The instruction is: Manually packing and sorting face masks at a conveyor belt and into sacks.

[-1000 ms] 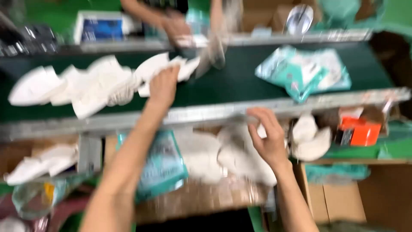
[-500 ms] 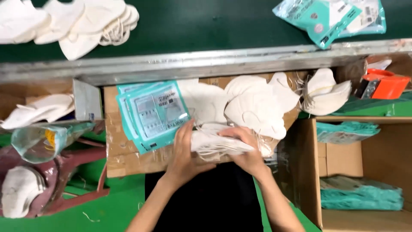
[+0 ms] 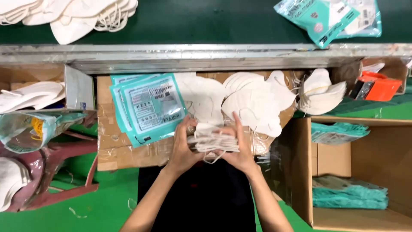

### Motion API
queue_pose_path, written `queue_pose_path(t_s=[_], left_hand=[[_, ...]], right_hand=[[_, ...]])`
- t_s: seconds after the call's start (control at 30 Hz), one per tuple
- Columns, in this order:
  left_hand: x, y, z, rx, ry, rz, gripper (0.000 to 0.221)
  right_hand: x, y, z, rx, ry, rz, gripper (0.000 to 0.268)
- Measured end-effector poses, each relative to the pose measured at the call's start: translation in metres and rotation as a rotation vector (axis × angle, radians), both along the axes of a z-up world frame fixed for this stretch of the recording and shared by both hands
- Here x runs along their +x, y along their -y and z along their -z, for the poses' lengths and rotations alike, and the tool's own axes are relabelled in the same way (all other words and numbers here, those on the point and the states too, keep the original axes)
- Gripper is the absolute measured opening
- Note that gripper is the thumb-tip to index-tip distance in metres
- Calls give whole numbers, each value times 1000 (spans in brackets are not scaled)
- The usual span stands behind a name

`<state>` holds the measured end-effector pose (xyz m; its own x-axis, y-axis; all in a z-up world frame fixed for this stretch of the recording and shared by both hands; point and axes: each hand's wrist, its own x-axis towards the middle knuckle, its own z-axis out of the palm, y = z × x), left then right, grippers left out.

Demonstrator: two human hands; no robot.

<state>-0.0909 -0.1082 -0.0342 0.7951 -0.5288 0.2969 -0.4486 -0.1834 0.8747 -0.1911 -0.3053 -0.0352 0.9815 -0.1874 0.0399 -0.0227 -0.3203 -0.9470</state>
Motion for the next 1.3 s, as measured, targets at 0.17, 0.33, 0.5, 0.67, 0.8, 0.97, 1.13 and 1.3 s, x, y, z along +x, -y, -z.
queue_pose_path(t_s=[0.17, 0.33, 0.5, 0.67, 0.8, 0.97, 1.13, 1.3], left_hand=[[-8, 0, 20, 119, 159, 85, 87], [-4, 4, -4, 85, 164, 45, 103], [-10, 9, -25, -128, 34, 33, 119], [-18, 2, 34, 3, -115, 29, 103], [-15, -4, -1, 54, 173, -16, 90], [37, -64, 9, 221, 696, -197, 45], [85, -87, -3, 404, 807, -17, 36], [86, -84, 10, 546, 725, 177, 33]], right_hand=[[17, -12, -51, 16, 123, -97, 137], [1, -5, -23, -223, 225, 86, 137], [-1, -15, -6, -65, 137, 71, 119], [-1, -23, 2, 88, 231, -30, 106], [-19, -28, 60, -74, 264, 33, 48], [0, -19, 69, -238, 152, 428, 28], [36, -28, 62, 283, -90, 662, 49], [70, -74, 20, 501, -108, 164, 38]])
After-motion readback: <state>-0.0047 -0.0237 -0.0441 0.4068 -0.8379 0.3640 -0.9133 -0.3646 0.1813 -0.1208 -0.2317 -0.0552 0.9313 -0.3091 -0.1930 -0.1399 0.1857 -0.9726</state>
